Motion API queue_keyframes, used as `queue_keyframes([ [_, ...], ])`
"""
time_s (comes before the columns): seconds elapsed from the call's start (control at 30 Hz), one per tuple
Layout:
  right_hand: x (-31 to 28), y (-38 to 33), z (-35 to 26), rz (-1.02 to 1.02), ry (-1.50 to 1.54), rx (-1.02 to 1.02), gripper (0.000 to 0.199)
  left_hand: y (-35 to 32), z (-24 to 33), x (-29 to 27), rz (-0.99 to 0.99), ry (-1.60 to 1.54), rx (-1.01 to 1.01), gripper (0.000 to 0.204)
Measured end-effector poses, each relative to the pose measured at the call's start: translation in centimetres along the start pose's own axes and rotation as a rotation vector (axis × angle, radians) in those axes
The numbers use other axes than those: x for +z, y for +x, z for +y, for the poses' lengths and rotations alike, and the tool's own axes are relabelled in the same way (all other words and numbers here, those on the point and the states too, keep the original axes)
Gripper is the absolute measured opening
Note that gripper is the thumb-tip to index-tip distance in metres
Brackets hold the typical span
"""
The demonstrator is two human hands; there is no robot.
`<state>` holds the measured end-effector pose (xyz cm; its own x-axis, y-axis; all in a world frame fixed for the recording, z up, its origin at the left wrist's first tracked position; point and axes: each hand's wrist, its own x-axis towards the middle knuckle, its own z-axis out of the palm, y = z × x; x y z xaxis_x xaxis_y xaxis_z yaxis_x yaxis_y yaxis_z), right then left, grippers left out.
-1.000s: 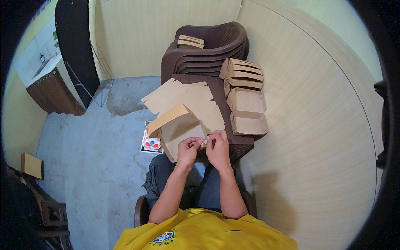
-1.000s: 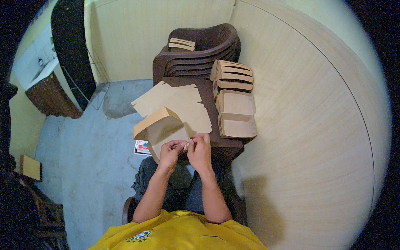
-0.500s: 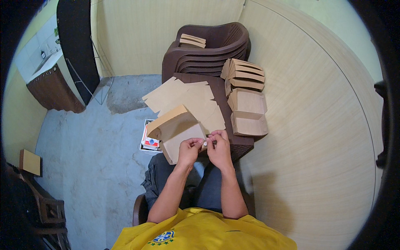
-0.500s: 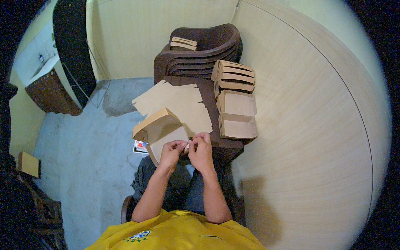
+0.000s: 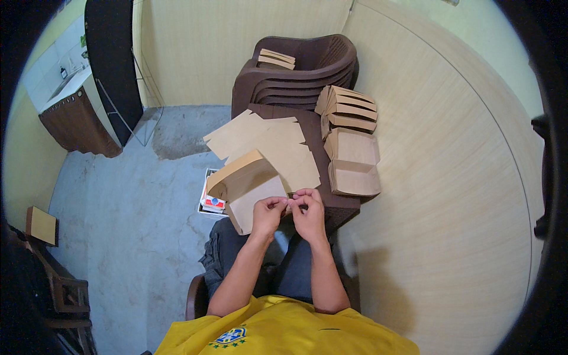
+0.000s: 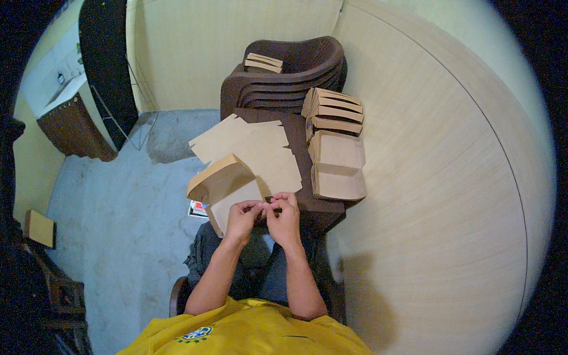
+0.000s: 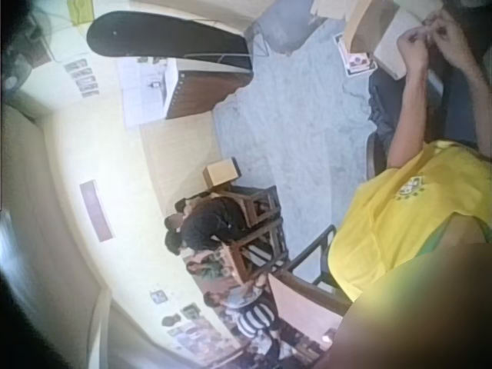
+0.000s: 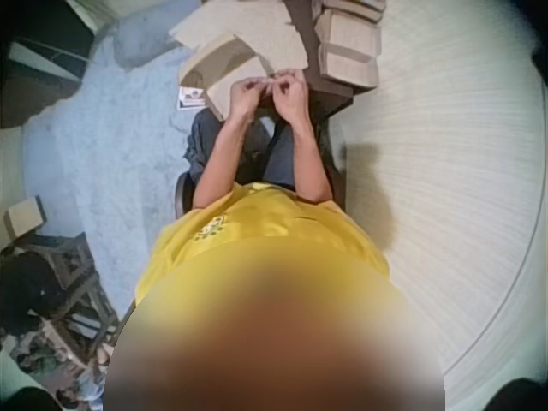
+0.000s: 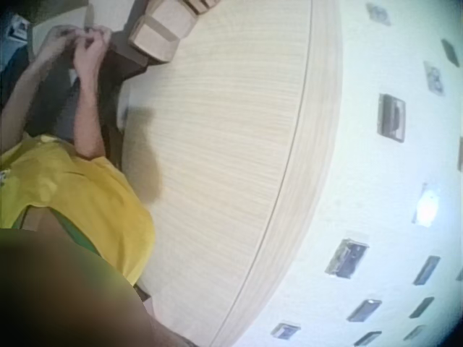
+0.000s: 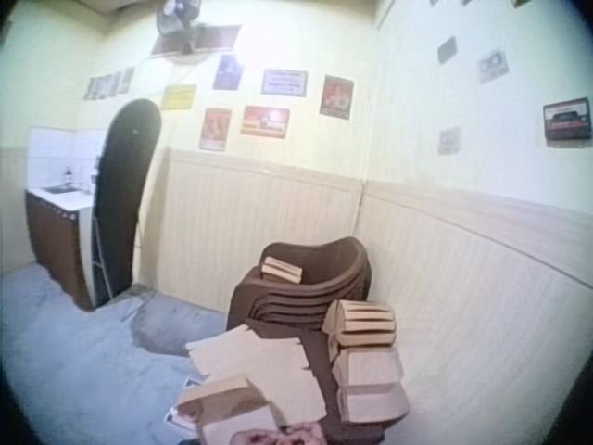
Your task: The person assembles flat cardboard box blanks into finished boxes by folding the sides and tucking the flaps. They handle the blanks one at a time, fold the sides, and place the completed boxes into a stack on the right.
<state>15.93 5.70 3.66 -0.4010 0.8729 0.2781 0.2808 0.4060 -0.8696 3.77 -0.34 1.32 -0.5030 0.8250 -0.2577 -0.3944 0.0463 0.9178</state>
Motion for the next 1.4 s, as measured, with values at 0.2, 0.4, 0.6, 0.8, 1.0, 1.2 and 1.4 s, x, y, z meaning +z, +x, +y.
queue_keyframes([
  [0.2, 0.5, -0.7, -1.1, -0.046, 0.154, -0.045, 0.005, 0.5, 0.3, -0.3, 0.047, -0.149, -0.042, 0.016],
  [0.4, 1.0, -0.6, -0.6, 0.019, 0.192, -0.037, 0.015, 0.3, 0.9, -0.4, 0.003, -0.247, 0.023, 0.019],
  [0.6, 2.0, -1.1, -1.0, 0.023, -0.022, -0.304, 0.041, 0.5, 1.4, -0.9, 0.063, 0.019, 0.187, 0.019],
  [0.8, 2.3, -2.2, -0.7, -0.018, 0.154, -0.180, 0.050, 0.5, 2.0, -1.1, 0.092, 0.218, 0.276, 0.021],
  [1.0, -0.4, -1.2, 1.1, -0.151, 0.745, 0.243, 0.036, -2.3, 4.8, -2.5, -0.025, 0.896, 0.419, 0.028],
  [1.2, -6.0, 1.3, -0.9, 0.302, -0.277, -0.186, 0.068, -4.7, 6.6, -4.6, -0.177, 1.414, 0.711, 0.027],
  [1.4, -7.6, 4.7, 1.5, -0.012, 0.099, 0.199, 0.077, -5.9, 6.5, -6.4, -0.311, 1.322, 1.102, 0.030],
])
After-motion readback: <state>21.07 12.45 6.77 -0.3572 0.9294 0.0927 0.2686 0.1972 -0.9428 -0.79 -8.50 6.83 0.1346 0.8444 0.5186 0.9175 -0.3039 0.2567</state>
